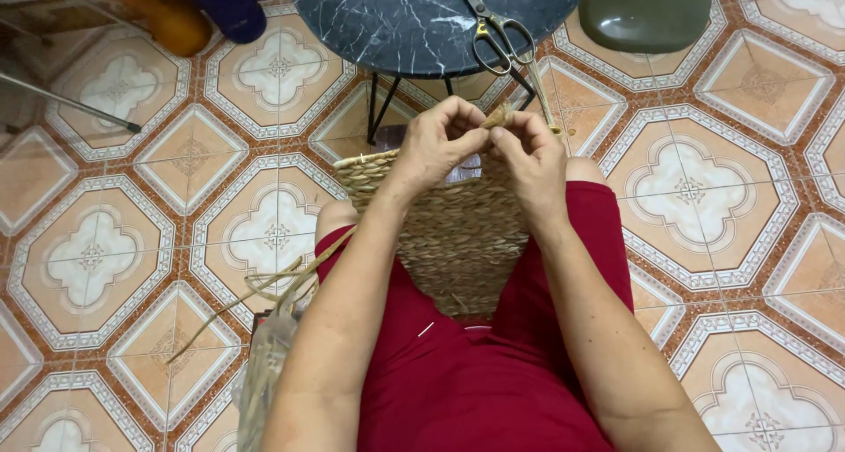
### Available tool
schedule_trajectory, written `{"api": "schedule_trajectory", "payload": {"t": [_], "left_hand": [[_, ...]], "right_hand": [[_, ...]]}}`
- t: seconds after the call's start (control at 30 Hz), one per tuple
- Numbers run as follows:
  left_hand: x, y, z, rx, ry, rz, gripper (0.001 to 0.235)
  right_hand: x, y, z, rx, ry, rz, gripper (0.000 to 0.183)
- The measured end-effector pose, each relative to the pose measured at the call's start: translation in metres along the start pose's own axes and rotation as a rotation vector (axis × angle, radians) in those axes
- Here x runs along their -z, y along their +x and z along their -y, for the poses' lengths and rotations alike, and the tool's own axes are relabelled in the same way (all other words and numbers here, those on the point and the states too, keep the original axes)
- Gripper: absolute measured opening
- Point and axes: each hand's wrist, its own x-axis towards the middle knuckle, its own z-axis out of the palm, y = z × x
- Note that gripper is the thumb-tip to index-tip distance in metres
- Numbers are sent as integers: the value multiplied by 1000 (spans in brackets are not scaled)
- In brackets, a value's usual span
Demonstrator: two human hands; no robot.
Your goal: Weaving and finishing a basket using dried plant fibers.
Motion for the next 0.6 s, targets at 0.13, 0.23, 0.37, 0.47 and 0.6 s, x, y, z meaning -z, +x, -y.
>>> {"api": "schedule_trajectory", "payload": {"t": [0.13,0.23,0.37,0.47,0.6], "left_hand": [[0,6,13,20,18,-18,12],[2,5,13,21,68,-28,12],[2,2,16,-63,86,29,9],[7,5,25,-39,-61,114,9],[14,15,38,-12,-144,19,15]], "right_hand": [[-1,3,2,-2,-69,0,12],[-3,5,3,-34,-80,10,11],[-8,4,-1,-17,-277,-85,9],[-4,7,-15,112,-403,-159,7],[-4,-1,8,-68,-8,-146,9]]}}
